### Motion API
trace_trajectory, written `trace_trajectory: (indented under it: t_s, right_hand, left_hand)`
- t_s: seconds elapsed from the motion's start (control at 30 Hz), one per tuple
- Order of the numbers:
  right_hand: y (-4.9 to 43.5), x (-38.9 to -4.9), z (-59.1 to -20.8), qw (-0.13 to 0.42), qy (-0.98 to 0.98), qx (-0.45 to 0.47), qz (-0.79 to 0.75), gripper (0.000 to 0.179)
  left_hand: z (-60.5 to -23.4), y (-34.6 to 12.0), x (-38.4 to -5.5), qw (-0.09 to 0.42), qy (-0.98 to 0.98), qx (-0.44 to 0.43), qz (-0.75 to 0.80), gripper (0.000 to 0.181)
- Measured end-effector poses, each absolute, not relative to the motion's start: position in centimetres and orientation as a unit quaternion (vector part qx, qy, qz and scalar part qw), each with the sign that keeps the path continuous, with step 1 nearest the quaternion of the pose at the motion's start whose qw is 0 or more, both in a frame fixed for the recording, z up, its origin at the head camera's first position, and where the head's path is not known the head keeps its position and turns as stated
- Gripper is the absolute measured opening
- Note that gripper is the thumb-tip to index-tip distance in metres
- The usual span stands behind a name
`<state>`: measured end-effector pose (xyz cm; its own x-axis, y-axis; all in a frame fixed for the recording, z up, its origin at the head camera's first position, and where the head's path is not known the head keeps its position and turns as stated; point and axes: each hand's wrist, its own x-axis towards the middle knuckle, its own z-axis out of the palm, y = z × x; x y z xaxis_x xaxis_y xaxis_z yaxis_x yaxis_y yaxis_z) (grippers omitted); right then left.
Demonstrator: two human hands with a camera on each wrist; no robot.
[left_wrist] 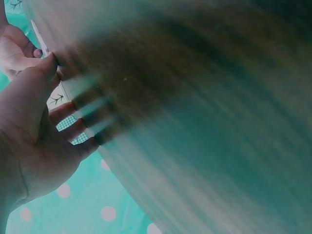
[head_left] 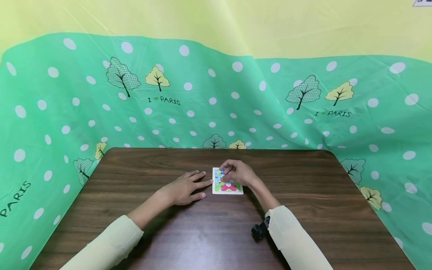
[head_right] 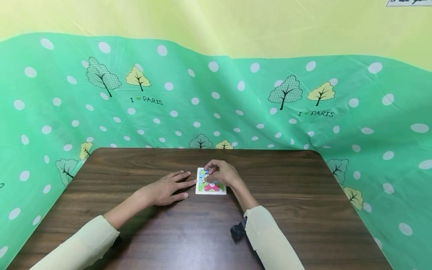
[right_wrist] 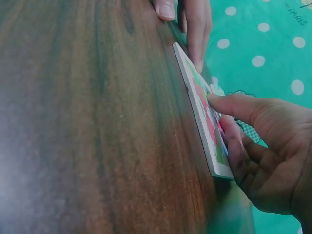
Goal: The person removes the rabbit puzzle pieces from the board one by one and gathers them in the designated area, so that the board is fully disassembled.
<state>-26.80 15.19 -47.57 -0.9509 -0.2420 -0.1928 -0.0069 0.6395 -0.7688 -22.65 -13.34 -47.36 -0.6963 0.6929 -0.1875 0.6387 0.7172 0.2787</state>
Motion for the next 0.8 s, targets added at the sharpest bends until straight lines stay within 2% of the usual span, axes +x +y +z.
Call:
trace_trajectory:
  t_s: [0.3, 0.6, 0.8]
  right_hand:
    - [15.4, -26.0, -47.2, 0.109, 0.910, -0.098, -0.388, 0.029]
    - [16.6, -25.5, -46.8, 0.132, 0.873, -0.107, -0.458, 0.029]
    - [17.3, -25.0, -46.7, 0.141, 0.854, -0.116, -0.487, 0.035]
  left_hand:
    - [-47.1, -13.1, -22.6, 0.142, 0.916, 0.366, 0.087, 0.059]
    - [-47.2, -13.2, -22.7, 0.144, 0.915, 0.365, 0.095, 0.059]
    - [-47.2, -13.2, -22.7, 0.141, 0.915, 0.364, 0.102, 0.059]
